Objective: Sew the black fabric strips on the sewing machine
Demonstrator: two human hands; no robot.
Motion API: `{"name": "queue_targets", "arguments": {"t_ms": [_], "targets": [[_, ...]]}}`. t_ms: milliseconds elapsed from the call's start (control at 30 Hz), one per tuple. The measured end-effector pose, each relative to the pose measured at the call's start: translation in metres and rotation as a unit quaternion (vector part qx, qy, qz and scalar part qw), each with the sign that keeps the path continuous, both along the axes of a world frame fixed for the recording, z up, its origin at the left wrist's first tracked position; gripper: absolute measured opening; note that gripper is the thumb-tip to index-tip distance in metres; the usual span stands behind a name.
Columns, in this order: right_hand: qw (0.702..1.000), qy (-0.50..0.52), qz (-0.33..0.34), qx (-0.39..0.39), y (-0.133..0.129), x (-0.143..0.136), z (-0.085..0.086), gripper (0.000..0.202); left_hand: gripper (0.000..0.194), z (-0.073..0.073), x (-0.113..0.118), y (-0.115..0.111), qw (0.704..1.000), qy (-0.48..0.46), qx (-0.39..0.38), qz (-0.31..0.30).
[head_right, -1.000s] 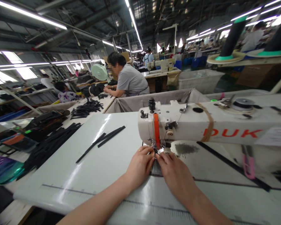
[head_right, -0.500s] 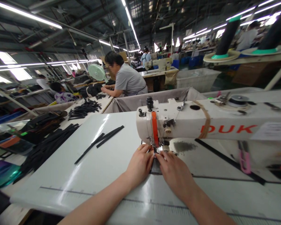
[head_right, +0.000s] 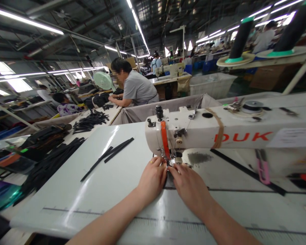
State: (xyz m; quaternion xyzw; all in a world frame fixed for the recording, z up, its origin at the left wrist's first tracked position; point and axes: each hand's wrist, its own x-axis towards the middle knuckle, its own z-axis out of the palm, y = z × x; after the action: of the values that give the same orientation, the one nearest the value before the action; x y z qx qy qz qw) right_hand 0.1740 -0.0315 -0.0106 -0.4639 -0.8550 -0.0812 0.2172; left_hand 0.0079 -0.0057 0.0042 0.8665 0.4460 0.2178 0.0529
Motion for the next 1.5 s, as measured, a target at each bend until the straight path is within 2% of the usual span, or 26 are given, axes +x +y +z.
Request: {"name": "queue_targets", "arguments": {"t_ms": [467,633,733,800,933,1033,1100,1167,1333,1400,1500], "targets": [[0.999,-0.016,-0.025,-0.022,-0.003,-0.004,0.004,0.025,0.021,0.006,-0.002,0.004,1.0,0.017,-0.018,-0.012],[1.0,-0.001,-0.018,-0.017,-0.002,-0.003,0.003,0.027,0.017,0.002,-0.004,0.004,0.999,-0.044,-0.017,-0.024],[1.0,0.006,-0.01,-0.011,-0.002,-0.002,0.002,0.031,0.018,-0.004,-0.006,0.012,0.994,-0.109,-0.016,0.024],[1.0,0.008,-0.006,-0.009,-0.001,-0.001,0.002,0.033,0.018,-0.008,-0.008,0.02,0.991,-0.116,-0.01,0.06],[1.0,0.006,0.0,-0.005,-0.001,0.0,0.001,0.033,0.019,-0.004,-0.016,0.03,0.998,-0.032,-0.002,0.052],[1.0,0.006,-0.003,0.002,0.0,0.001,-0.002,0.034,0.02,0.007,-0.027,0.027,0.995,0.005,0.001,0.098],[1.0,0.009,-0.002,0.005,0.0,0.001,-0.003,0.034,0.02,0.015,-0.033,0.02,0.993,0.02,-0.023,0.118],[1.0,0.015,0.003,0.005,0.0,0.002,-0.003,0.034,0.016,0.019,-0.034,0.01,0.992,0.017,-0.063,0.108],[0.997,0.05,0.059,-0.014,-0.002,0.003,0.002,0.027,0.007,0.017,-0.018,-0.011,0.983,-0.06,-0.152,0.08],[0.995,0.065,0.072,-0.022,-0.004,0.003,0.004,0.024,0.01,0.016,-0.016,-0.012,0.977,-0.096,-0.172,0.082],[0.995,0.071,0.072,-0.022,-0.004,0.003,0.006,0.022,0.018,0.018,-0.027,-0.006,0.966,-0.144,-0.194,0.091]]}}
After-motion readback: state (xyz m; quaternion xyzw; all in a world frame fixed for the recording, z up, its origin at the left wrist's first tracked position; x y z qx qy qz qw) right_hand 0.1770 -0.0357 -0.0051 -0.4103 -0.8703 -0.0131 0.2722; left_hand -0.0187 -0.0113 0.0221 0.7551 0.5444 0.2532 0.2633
